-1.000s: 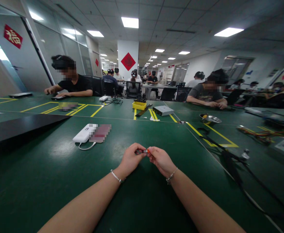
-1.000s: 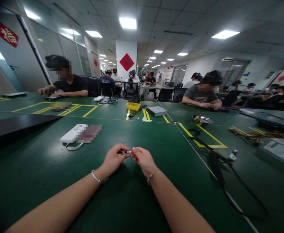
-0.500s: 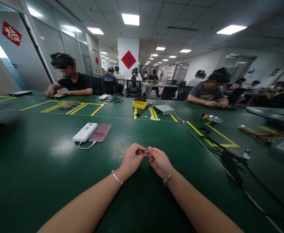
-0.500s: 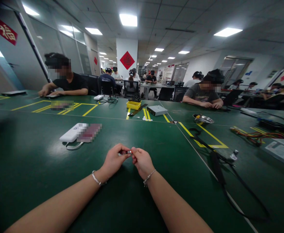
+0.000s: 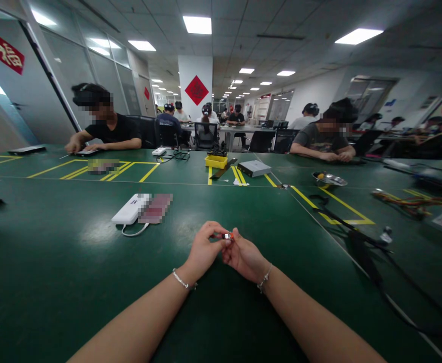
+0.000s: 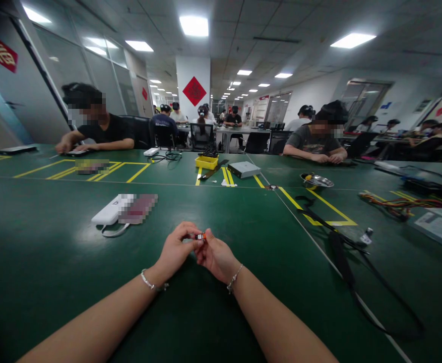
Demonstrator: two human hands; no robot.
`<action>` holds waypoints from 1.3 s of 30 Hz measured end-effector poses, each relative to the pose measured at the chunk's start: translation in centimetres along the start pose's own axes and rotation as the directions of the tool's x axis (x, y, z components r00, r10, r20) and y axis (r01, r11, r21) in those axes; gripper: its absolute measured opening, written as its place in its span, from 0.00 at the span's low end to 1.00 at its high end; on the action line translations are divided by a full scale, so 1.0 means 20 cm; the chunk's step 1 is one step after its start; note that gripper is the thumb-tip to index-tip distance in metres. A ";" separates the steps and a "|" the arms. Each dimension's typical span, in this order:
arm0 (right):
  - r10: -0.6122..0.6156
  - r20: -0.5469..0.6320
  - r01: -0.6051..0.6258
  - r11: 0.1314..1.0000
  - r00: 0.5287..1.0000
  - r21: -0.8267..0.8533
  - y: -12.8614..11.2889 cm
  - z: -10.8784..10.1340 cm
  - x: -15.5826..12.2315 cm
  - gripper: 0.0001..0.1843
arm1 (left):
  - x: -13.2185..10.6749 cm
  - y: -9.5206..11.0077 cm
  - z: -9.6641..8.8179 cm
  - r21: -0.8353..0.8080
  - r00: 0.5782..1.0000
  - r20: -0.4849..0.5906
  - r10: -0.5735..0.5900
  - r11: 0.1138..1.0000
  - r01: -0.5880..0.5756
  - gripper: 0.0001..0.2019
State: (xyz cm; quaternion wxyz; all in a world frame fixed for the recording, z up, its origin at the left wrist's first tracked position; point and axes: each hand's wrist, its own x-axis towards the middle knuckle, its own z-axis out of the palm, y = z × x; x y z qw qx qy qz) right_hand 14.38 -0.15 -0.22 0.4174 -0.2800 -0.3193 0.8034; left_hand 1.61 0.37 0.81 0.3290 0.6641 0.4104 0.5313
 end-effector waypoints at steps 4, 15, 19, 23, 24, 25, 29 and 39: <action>0.002 0.014 -0.002 0.999 1.000 0.043 0.00 -0.01 0.00 0.19 | 0.00 0.00 0.01 -0.027 1.000 -0.002 0.027 0.999 -0.027 0.06; -0.112 0.054 0.110 0.993 0.992 0.032 0.01 -0.02 0.02 0.16 | 0.00 -0.02 0.00 -0.002 0.997 0.081 -0.016 1.000 0.016 0.06; -0.109 0.043 0.110 0.994 0.993 -0.014 0.00 -0.01 0.02 0.16 | 0.00 -0.03 -0.01 0.023 0.994 0.105 -0.031 0.999 0.029 0.06; -0.190 -0.021 0.184 0.969 0.982 -0.163 -0.05 -0.04 0.02 0.16 | 0.00 -0.04 -0.01 0.095 0.985 0.172 -0.032 0.995 0.016 0.10; -0.215 -0.055 0.198 0.955 0.975 -0.219 -0.09 -0.06 0.02 0.16 | 0.00 -0.05 -0.01 0.114 0.981 0.188 -0.038 0.993 0.017 0.11; -0.240 -0.092 0.205 0.936 0.966 -0.287 -0.13 -0.09 0.01 0.16 | 0.00 -0.05 -0.01 0.132 0.978 0.202 -0.049 0.991 0.023 0.12; -0.408 -0.288 0.104 0.712 0.866 -0.695 -0.37 -0.32 -0.08 0.17 | 0.01 -0.08 0.00 0.205 0.971 0.199 -0.132 0.975 0.090 0.13; -0.721 -0.643 -0.846 0.152 0.259 -0.511 -0.60 -0.82 -0.37 0.21 | 0.00 -0.09 0.00 0.350 0.967 0.229 -0.109 0.936 0.022 0.10</action>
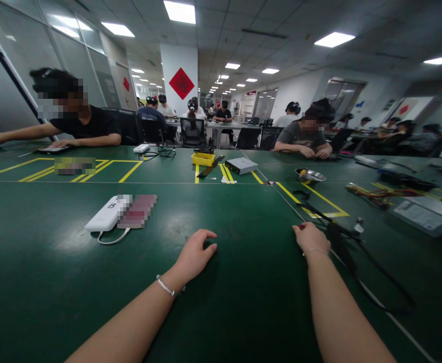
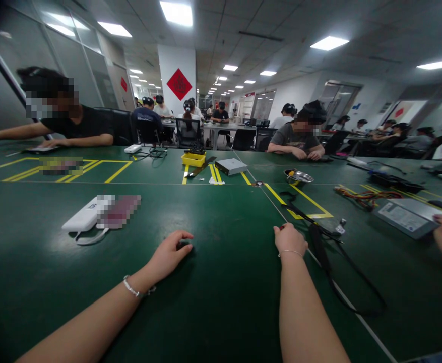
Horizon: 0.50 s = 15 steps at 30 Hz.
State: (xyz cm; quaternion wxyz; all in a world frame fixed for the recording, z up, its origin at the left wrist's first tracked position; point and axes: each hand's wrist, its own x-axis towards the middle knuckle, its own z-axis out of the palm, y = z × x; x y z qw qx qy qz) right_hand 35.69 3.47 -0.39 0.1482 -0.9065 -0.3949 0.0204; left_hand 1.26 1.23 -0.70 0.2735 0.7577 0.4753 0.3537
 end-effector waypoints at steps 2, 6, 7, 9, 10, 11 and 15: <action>-0.003 -0.015 0.003 1.000 1.000 -0.026 0.00 0.01 -0.01 0.22 | 0.00 0.00 0.00 0.021 1.000 0.002 -0.001 1.000 0.001 0.10; -0.002 -0.041 0.001 1.000 0.999 -0.029 -0.02 0.01 -0.04 0.23 | -0.01 0.00 0.00 0.024 1.000 -0.001 -0.012 1.000 0.012 0.11; 0.005 -0.059 -0.007 0.999 0.998 -0.035 -0.03 0.00 -0.05 0.25 | 0.00 -0.01 0.00 0.021 1.000 -0.007 -0.021 1.000 0.021 0.11; -0.005 -0.124 -0.001 0.999 0.992 -0.046 -0.07 -0.02 -0.09 0.28 | 0.00 -0.01 0.01 0.018 0.998 -0.038 -0.050 0.999 0.051 0.12; -0.045 -0.160 0.038 0.998 0.986 -0.047 -0.10 -0.03 -0.11 0.29 | 0.01 -0.02 0.01 0.017 0.997 -0.047 -0.060 0.998 0.061 0.13; -0.116 -0.188 0.110 0.993 0.975 -0.040 -0.15 -0.03 -0.15 0.29 | 0.01 -0.02 0.01 0.018 0.997 -0.054 -0.063 0.998 0.064 0.14; -0.570 -0.153 0.584 0.808 0.808 0.072 -0.39 0.01 -0.37 0.23 | 0.03 -0.03 0.03 0.049 0.998 -0.057 -0.024 0.998 0.027 0.18</action>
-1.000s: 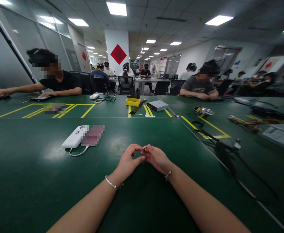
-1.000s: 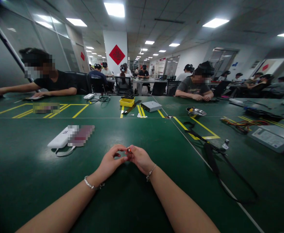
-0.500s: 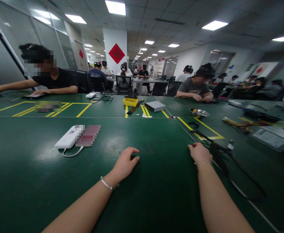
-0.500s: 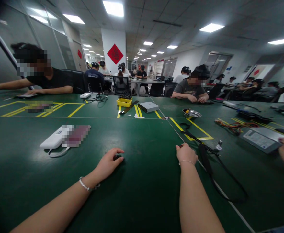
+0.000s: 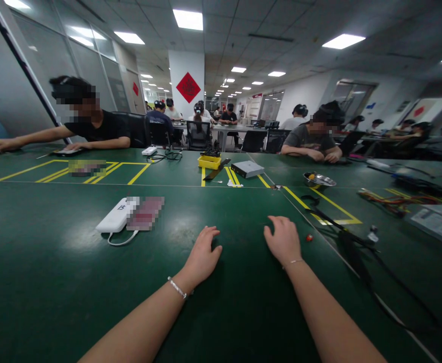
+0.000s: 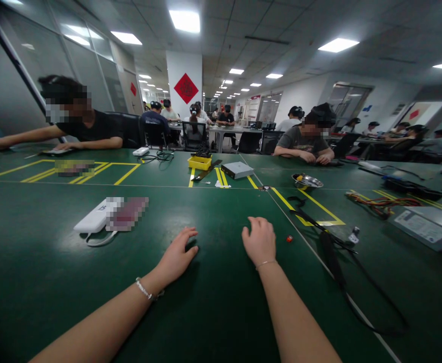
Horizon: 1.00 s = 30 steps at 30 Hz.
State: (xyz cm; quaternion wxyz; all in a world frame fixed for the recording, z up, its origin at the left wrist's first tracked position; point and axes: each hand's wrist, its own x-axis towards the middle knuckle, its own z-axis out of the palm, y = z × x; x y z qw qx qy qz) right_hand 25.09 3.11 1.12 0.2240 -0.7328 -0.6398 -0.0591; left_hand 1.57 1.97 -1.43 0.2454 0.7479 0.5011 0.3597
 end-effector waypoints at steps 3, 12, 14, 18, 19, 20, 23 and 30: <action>-0.320 0.105 0.298 0.936 0.942 0.185 -0.23 0.08 -0.09 0.22 | 0.00 -0.01 0.01 0.042 0.999 0.039 0.024 0.999 -0.025 0.21; -0.488 0.232 0.429 0.864 0.842 0.263 -0.27 0.09 -0.13 0.14 | -0.05 0.02 0.02 0.253 0.946 0.284 0.157 0.939 -0.232 0.25; -0.303 0.191 0.286 0.952 0.934 0.113 -0.16 0.03 -0.05 0.15 | -0.06 0.03 0.01 0.265 0.943 0.296 0.154 0.935 -0.236 0.22; 0.253 0.018 -0.240 0.933 0.967 -0.267 0.14 -0.07 0.08 0.24 | -0.06 0.04 -0.01 0.274 0.936 0.318 0.152 0.930 -0.244 0.19; 0.361 0.003 -0.344 0.892 0.933 -0.294 0.21 -0.09 0.10 0.28 | -0.06 0.04 -0.01 0.276 0.937 0.315 0.152 0.930 -0.243 0.19; 0.447 -0.004 -0.427 0.852 0.895 -0.302 0.27 -0.09 0.11 0.31 | -0.06 0.04 -0.01 0.275 0.937 0.313 0.152 0.930 -0.243 0.19; 0.603 0.029 -0.572 0.770 0.797 -0.281 0.39 -0.07 0.11 0.35 | -0.06 0.04 -0.02 0.265 0.937 0.311 0.158 0.933 -0.245 0.19; 0.566 0.127 -0.519 0.809 0.815 -0.276 0.48 -0.02 0.11 0.26 | -0.05 0.05 -0.04 0.274 0.921 0.359 0.149 0.927 -0.256 0.20</action>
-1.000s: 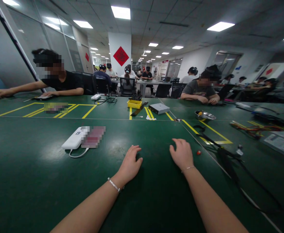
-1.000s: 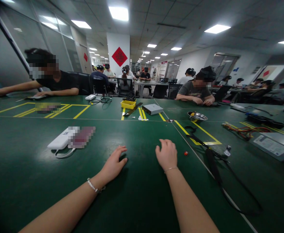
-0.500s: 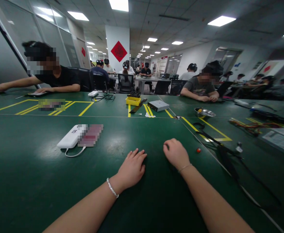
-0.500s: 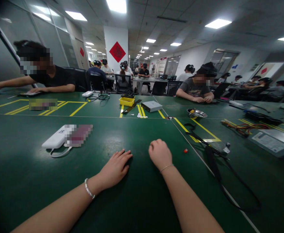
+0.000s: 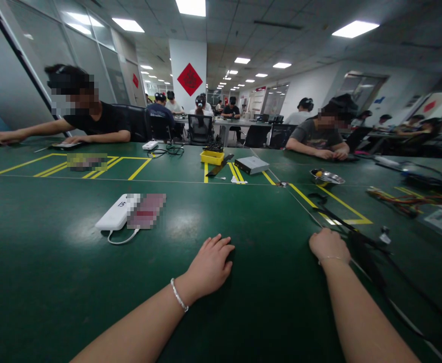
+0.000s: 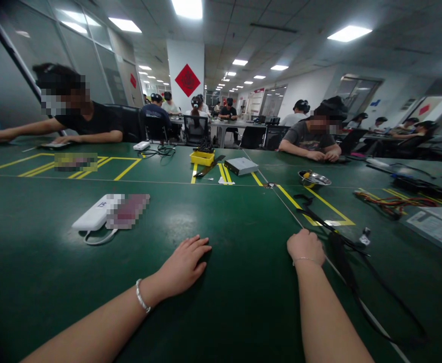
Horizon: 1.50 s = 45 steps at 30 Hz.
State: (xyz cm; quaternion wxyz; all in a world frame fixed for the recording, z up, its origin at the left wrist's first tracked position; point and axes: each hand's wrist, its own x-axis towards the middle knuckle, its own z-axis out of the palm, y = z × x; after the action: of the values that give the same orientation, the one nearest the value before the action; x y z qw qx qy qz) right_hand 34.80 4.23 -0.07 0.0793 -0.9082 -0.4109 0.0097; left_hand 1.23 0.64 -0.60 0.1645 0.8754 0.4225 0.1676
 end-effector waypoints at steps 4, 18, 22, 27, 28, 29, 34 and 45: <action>-0.087 -0.031 0.086 0.996 0.996 -0.022 0.02 0.00 0.01 0.21 | 0.00 -0.01 -0.02 0.035 0.999 0.035 0.021 0.999 -0.022 0.20; -0.165 -0.104 0.179 0.973 0.981 0.144 0.03 0.01 0.00 0.18 | -0.02 -0.03 -0.03 0.015 0.995 0.006 0.098 0.995 -0.098 0.20; -0.268 -0.232 0.308 0.938 0.935 0.157 -0.04 -0.02 -0.04 0.17 | -0.01 -0.03 -0.02 -0.072 0.998 -0.046 0.052 0.996 -0.055 0.18; -0.661 -0.323 0.735 0.612 0.678 0.290 -0.32 -0.02 -0.34 0.13 | 0.02 0.01 -0.03 -0.326 0.986 -0.107 -0.129 0.941 0.088 0.16; -0.736 -0.318 0.799 0.513 0.598 0.315 -0.39 -0.01 -0.42 0.13 | 0.02 0.01 -0.02 -0.383 0.983 -0.101 -0.154 0.918 0.104 0.16; -0.794 -0.321 0.847 0.415 0.516 0.334 -0.44 0.00 -0.50 0.14 | 0.03 0.01 -0.02 -0.436 0.981 -0.096 -0.170 0.893 0.112 0.15; -0.904 -0.350 0.934 0.123 0.245 0.334 -0.56 0.04 -0.72 0.15 | 0.05 -0.02 0.02 -0.638 0.963 -0.093 -0.252 0.758 0.136 0.09; -0.906 -0.338 0.954 0.181 0.256 0.238 -0.51 -0.04 -0.64 0.18 | 0.06 0.00 -0.02 -0.752 0.949 -0.003 -0.314 0.626 0.205 0.07</action>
State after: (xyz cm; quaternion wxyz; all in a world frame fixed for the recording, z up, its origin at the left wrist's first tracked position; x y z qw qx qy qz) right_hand 18.89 1.15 1.60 0.2753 -0.4309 -0.8593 -0.0120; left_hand 1.77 1.72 -0.01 0.5007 0.6480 0.4488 0.3578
